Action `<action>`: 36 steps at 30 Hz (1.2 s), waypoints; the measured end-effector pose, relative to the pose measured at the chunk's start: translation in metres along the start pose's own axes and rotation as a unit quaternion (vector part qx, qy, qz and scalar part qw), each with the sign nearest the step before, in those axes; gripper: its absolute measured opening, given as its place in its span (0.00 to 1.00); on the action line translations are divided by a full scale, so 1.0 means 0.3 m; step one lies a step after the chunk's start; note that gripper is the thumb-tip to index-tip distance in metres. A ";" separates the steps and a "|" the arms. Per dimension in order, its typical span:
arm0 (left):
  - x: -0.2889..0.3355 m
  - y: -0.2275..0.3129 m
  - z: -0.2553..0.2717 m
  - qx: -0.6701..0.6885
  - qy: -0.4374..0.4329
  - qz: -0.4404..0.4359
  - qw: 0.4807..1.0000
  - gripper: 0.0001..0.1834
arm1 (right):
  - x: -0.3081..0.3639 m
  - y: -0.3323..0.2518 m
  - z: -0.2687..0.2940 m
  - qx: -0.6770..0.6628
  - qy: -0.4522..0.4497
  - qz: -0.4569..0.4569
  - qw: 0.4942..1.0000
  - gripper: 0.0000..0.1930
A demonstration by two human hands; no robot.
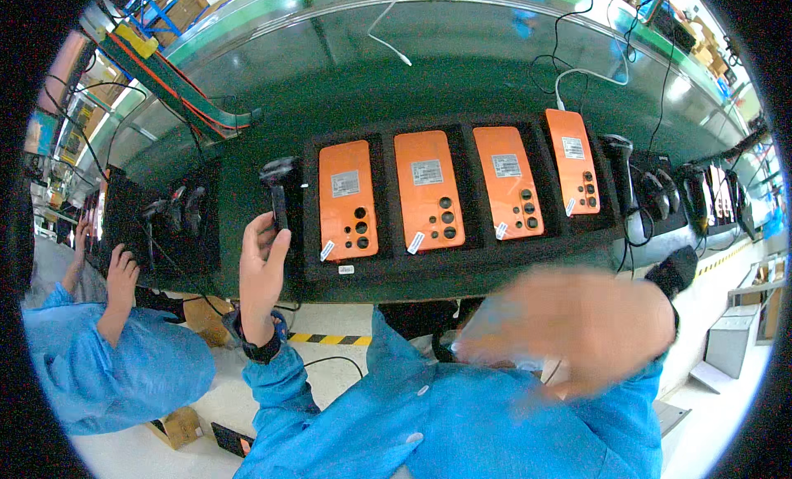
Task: Connecting charging cables and scanning barcodes on handheld electronic devices at a factory workbench.
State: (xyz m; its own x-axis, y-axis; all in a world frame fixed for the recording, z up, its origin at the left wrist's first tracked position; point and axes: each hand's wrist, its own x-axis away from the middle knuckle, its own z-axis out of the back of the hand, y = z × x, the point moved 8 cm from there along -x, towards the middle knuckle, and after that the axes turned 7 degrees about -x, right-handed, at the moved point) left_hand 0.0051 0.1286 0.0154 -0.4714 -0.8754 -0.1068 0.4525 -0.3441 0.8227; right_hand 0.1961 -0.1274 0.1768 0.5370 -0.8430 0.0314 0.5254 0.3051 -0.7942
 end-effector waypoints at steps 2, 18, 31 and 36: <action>-0.042 -0.027 -0.004 -0.004 0.006 0.016 1.000 0.26 | -0.031 -0.063 -0.009 -0.052 -0.076 0.060 0.994 0.26; 0.035 -0.003 -0.049 0.271 -0.118 0.125 0.947 0.13 | -0.516 1.284 0.647 -0.032 0.414 -0.236 0.878 0.21; 0.121 0.145 -0.069 0.204 -0.208 0.172 0.941 0.16 | -0.521 0.676 0.142 0.249 0.321 -0.009 0.914 0.27; 0.094 0.181 -0.078 0.190 -0.219 0.184 0.939 0.18 | -0.517 0.668 0.149 0.248 0.340 0.009 0.907 0.31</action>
State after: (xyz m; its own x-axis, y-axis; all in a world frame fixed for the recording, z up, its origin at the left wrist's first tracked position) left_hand 0.0343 0.0774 0.0440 -0.6401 -0.6589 0.3951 0.3826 0.1726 0.9077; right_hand 0.2475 0.0843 0.0399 0.1064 -0.8631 -0.4936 0.8438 0.3411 -0.4144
